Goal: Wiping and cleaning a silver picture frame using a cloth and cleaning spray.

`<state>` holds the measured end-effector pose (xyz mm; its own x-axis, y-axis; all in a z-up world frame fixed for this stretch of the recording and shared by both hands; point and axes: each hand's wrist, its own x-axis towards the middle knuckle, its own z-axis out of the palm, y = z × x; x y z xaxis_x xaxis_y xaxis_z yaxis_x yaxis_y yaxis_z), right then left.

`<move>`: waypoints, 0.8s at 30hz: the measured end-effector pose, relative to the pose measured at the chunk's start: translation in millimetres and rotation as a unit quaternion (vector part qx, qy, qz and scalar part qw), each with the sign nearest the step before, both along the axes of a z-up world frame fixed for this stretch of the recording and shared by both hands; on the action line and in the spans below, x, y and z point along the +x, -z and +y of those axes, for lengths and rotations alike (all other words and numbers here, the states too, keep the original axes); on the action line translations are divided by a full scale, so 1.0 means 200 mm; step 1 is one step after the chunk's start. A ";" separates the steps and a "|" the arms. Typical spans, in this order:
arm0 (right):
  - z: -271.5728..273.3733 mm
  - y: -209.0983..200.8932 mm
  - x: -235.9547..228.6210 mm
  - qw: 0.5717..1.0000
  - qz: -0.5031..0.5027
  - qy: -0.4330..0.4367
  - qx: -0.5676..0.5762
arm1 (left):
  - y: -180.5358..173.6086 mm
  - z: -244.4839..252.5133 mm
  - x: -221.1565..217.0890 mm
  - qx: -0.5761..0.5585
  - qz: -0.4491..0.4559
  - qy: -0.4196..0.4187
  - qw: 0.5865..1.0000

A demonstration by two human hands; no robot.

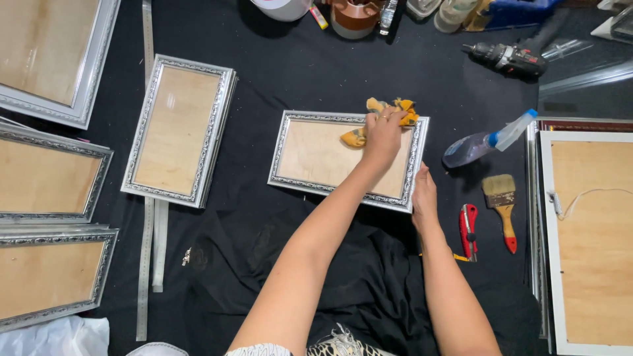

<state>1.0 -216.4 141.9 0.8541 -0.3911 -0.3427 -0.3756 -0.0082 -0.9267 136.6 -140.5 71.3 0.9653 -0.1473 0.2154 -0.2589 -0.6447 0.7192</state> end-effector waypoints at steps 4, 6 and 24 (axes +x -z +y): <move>-0.06 0.14 0.01 1.000 0.013 0.000 -0.001 | 0.09 -0.13 0.02 -0.006 -0.033 0.021 0.999; 0.01 -0.01 0.01 1.000 0.008 0.005 0.011 | 0.19 -0.16 0.04 0.035 -0.074 0.054 0.995; 0.05 -0.01 0.03 0.974 0.010 0.083 0.209 | -0.06 0.12 -0.61 0.091 -0.191 0.172 0.962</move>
<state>6.6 -206.1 143.4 0.7821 -0.3467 -0.5179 -0.3580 0.4302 -0.8287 14.6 -117.5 82.5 0.7083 -0.5118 0.4862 -0.7023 -0.5798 0.4129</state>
